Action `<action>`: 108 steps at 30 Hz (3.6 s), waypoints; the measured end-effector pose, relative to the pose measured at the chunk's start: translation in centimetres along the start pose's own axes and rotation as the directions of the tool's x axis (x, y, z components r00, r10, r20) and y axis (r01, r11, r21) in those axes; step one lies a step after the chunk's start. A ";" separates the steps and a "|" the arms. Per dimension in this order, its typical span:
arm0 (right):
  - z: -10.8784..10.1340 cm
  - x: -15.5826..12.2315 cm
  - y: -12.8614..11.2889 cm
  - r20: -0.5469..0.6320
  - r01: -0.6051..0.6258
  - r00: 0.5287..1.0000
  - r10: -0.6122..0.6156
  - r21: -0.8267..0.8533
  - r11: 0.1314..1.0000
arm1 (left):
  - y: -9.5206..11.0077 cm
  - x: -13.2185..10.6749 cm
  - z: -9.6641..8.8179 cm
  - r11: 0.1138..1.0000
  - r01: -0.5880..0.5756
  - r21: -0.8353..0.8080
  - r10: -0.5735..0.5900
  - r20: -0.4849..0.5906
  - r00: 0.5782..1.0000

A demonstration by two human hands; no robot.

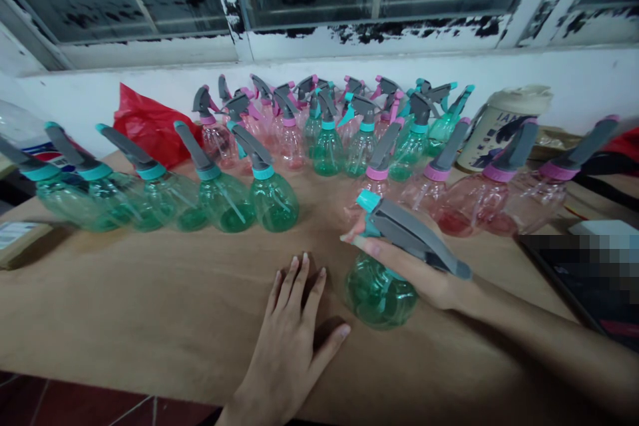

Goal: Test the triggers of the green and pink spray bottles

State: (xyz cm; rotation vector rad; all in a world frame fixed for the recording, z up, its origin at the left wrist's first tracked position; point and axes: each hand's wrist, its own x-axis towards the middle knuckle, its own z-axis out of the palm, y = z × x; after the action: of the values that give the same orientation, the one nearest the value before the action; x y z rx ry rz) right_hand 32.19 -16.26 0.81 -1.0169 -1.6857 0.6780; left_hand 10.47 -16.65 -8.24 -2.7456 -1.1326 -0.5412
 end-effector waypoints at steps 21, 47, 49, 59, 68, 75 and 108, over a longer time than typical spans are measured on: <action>0.3 -0.2 0.3 -0.007 -0.023 1.000 0.023 -0.062 0.998 | 0.0 0.1 -0.1 1.000 -0.002 0.009 0.001 0.027 1.000; -0.3 -6.0 2.2 -0.097 -0.010 0.994 -0.040 -0.467 0.884 | 0.2 -0.1 -0.3 0.997 0.052 -0.056 -0.047 0.089 0.995; -0.4 -6.8 2.1 -0.139 -0.026 0.989 -0.058 -0.536 0.844 | 0.2 0.0 -0.3 0.997 0.053 -0.057 -0.048 0.091 0.995; 0.2 -6.1 1.7 -0.190 -0.071 0.979 -0.080 -0.674 0.735 | 0.1 0.0 0.0 0.996 0.058 -0.061 -0.053 0.087 0.995; 2.0 -0.5 2.2 -0.116 -0.035 0.990 -0.080 -0.753 0.657 | 0.2 0.1 0.0 0.994 0.074 -0.077 -0.068 0.070 0.995; 3.9 2.6 2.2 -0.197 -0.203 0.978 0.068 -0.825 0.528 | 0.3 -0.1 0.3 0.991 0.087 -0.097 -0.080 0.070 0.994; -2.6 -0.1 0.8 -0.261 -0.299 0.951 0.167 -0.632 0.715 | -0.5 -0.5 0.8 0.998 -0.024 0.062 0.027 -0.043 0.999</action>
State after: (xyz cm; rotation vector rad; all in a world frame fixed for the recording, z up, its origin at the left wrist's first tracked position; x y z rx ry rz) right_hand 34.88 -16.05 0.96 -1.7721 -1.6706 0.0913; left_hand 9.99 -16.40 -9.21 -2.6785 -1.0841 -0.5510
